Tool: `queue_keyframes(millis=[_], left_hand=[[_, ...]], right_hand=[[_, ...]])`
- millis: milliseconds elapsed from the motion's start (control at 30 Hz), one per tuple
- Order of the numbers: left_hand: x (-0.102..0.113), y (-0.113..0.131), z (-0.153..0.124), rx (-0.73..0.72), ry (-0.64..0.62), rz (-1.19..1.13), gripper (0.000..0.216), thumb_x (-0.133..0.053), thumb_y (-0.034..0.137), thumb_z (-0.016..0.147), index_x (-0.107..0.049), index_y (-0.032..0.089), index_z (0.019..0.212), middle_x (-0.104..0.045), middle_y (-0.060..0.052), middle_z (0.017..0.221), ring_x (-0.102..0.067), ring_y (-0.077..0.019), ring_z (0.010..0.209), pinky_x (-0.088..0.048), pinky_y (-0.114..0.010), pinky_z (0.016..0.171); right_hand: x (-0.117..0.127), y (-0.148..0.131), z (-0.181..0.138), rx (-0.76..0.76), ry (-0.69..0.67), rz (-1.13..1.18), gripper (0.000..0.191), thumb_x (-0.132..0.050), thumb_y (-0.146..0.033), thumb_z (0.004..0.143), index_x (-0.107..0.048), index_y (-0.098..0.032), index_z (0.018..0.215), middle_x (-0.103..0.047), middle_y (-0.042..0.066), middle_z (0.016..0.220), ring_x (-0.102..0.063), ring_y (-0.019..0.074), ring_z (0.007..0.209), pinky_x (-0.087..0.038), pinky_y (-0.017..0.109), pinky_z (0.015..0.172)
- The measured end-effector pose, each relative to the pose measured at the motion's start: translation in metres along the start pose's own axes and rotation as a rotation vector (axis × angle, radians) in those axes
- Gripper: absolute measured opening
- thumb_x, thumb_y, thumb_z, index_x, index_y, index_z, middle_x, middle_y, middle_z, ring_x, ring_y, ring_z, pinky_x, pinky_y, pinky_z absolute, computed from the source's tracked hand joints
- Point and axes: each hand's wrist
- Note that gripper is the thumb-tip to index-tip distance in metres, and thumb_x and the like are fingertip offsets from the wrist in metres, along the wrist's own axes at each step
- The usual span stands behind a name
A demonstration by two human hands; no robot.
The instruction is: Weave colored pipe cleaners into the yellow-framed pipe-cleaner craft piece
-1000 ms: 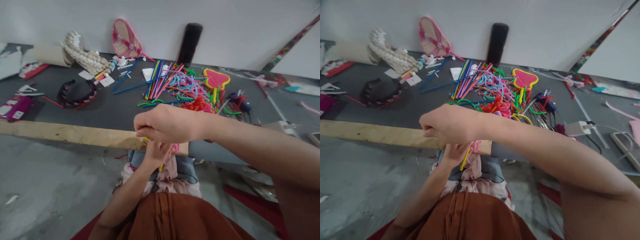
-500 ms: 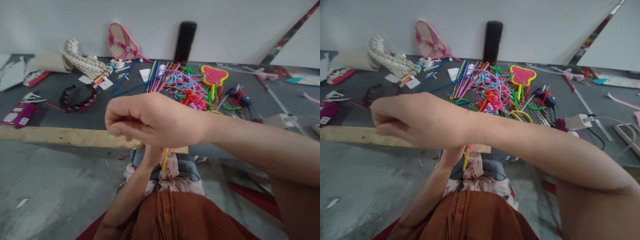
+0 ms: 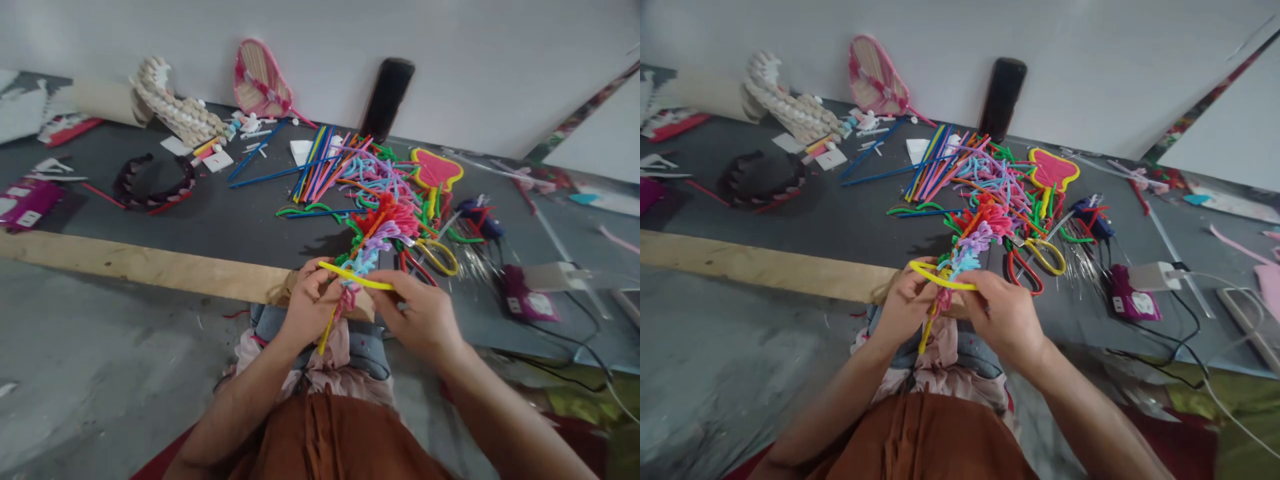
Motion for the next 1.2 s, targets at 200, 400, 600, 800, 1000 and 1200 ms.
queue_keyframes(millis=[200, 400, 600, 800, 1000, 1200], left_hand=[[0.0, 0.0, 0.001, -0.054, 0.005, 0.022, 0.012, -0.061, 0.019, 0.083, -0.072, 0.019, 0.085, -0.065, -0.009, 0.112, -0.057, -0.0231, 0.114, -0.046, -0.04, 0.101], [0.001, 0.003, 0.001, -0.045, -0.016, 0.071, 0.014, -0.059, 0.02, 0.086, -0.073, 0.021, 0.083, -0.066, -0.008, 0.108, -0.056, -0.0246, 0.113, -0.046, -0.041, 0.099], [0.002, 0.003, 0.001, -0.047, -0.035, 0.065, 0.015, -0.059, 0.024, 0.087, -0.074, 0.021, 0.083, -0.066, -0.007, 0.105, -0.055, -0.0255, 0.112, -0.044, -0.044, 0.101], [-0.001, 0.0, 0.0, -0.037, 0.013, 0.048, 0.015, -0.063, 0.03, 0.086, -0.074, 0.022, 0.081, -0.064, -0.008, 0.109, -0.055, -0.0275, 0.113, -0.048, -0.046, 0.098], [-0.004, -0.002, -0.001, -0.02, 0.028, 0.011, 0.016, -0.064, 0.033, 0.086, -0.075, 0.022, 0.083, -0.06, -0.009, 0.118, -0.056, -0.0274, 0.113, -0.052, -0.045, 0.094], [-0.003, -0.001, -0.001, -0.015, 0.026, 0.034, 0.008, -0.067, 0.025, 0.082, -0.074, 0.021, 0.081, -0.061, -0.008, 0.118, -0.056, -0.0265, 0.114, -0.043, -0.047, 0.104]], right_hand=[[-0.011, 0.003, 0.01, 0.131, -0.013, -0.126, 0.027, -0.048, -0.016, 0.091, -0.072, -0.019, 0.102, -0.075, 0.006, 0.086, -0.071, 0.0147, 0.073, -0.053, 0.022, 0.065], [-0.019, 0.005, 0.011, 0.095, 0.002, -0.192, 0.019, -0.054, -0.021, 0.09, -0.072, -0.02, 0.086, -0.075, 0.004, 0.079, -0.07, 0.0161, 0.072, -0.049, 0.023, 0.061], [-0.025, 0.006, 0.009, 0.017, -0.04, -0.097, 0.021, -0.05, -0.023, 0.093, -0.071, -0.019, 0.091, -0.075, 0.006, 0.085, -0.071, 0.0174, 0.077, -0.052, 0.025, 0.066], [-0.025, 0.006, 0.009, -0.008, -0.036, -0.073, 0.022, -0.049, -0.024, 0.093, -0.071, -0.019, 0.091, -0.075, 0.007, 0.084, -0.071, 0.0184, 0.078, -0.052, 0.026, 0.067], [-0.021, 0.006, 0.007, -0.082, -0.034, -0.006, 0.021, -0.051, -0.025, 0.091, -0.071, -0.021, 0.089, -0.075, 0.005, 0.084, -0.07, 0.0185, 0.075, -0.054, 0.028, 0.068], [-0.021, 0.003, 0.007, -0.108, -0.055, -0.088, 0.023, -0.05, -0.027, 0.091, -0.072, -0.022, 0.084, -0.074, 0.005, 0.075, -0.069, 0.0192, 0.067, -0.051, 0.028, 0.062]])
Point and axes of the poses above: each hand's wrist, its own z-axis towards the middle knuckle, its own x-axis out of the back of the hand, y = z × x
